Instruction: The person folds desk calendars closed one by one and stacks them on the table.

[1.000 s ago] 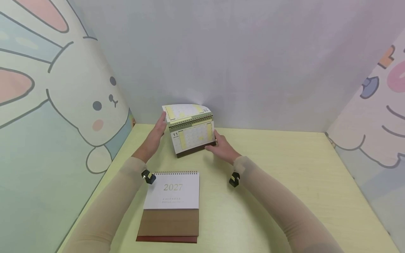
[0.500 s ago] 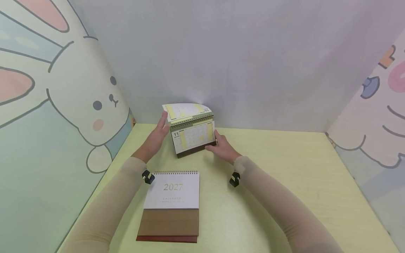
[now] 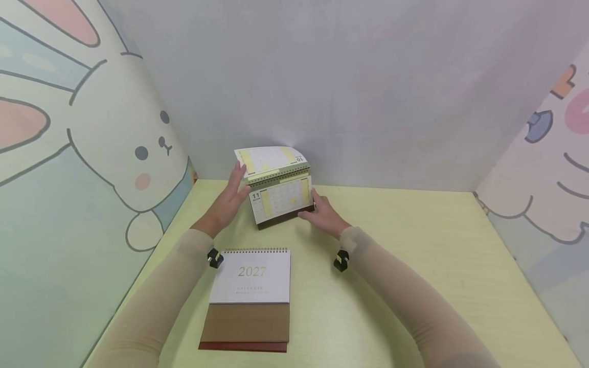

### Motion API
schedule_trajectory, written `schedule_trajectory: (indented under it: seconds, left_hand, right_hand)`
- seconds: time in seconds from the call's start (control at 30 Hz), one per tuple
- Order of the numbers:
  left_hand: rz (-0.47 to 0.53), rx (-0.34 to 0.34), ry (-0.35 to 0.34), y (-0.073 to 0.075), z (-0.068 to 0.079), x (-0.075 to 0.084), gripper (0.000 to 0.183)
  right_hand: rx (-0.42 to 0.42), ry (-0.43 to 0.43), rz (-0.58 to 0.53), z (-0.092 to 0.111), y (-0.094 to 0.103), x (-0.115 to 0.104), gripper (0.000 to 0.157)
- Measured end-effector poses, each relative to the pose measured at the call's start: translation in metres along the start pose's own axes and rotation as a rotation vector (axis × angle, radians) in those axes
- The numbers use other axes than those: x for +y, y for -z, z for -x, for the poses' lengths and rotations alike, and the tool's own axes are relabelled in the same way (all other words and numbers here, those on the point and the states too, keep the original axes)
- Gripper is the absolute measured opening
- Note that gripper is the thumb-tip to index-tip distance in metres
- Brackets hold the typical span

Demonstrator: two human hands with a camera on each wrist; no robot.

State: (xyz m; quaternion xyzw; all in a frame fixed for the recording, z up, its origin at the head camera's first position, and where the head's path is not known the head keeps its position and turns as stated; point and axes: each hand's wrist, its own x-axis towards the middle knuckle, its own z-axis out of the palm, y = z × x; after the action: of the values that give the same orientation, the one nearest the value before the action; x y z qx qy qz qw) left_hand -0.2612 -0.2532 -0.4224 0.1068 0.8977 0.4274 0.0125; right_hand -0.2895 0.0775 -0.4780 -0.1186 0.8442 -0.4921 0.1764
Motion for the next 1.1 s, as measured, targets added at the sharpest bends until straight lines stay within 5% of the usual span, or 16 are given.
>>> schedule_trajectory:
  seconds: [0.4,1.1]
  left_hand:
    - [-0.113,0.021,-0.068,0.0011,0.0022,-0.0072,0.084]
    - [-0.133,0.035,-0.109,0.0027,0.0067,-0.0028,0.083]
  right_hand:
    - [-0.001,0.007,-0.001,-0.0017,-0.0015,0.0002,0.108]
    - [0.011,0.020,0.005,-0.0037,-0.0033,0.0042,0.106]
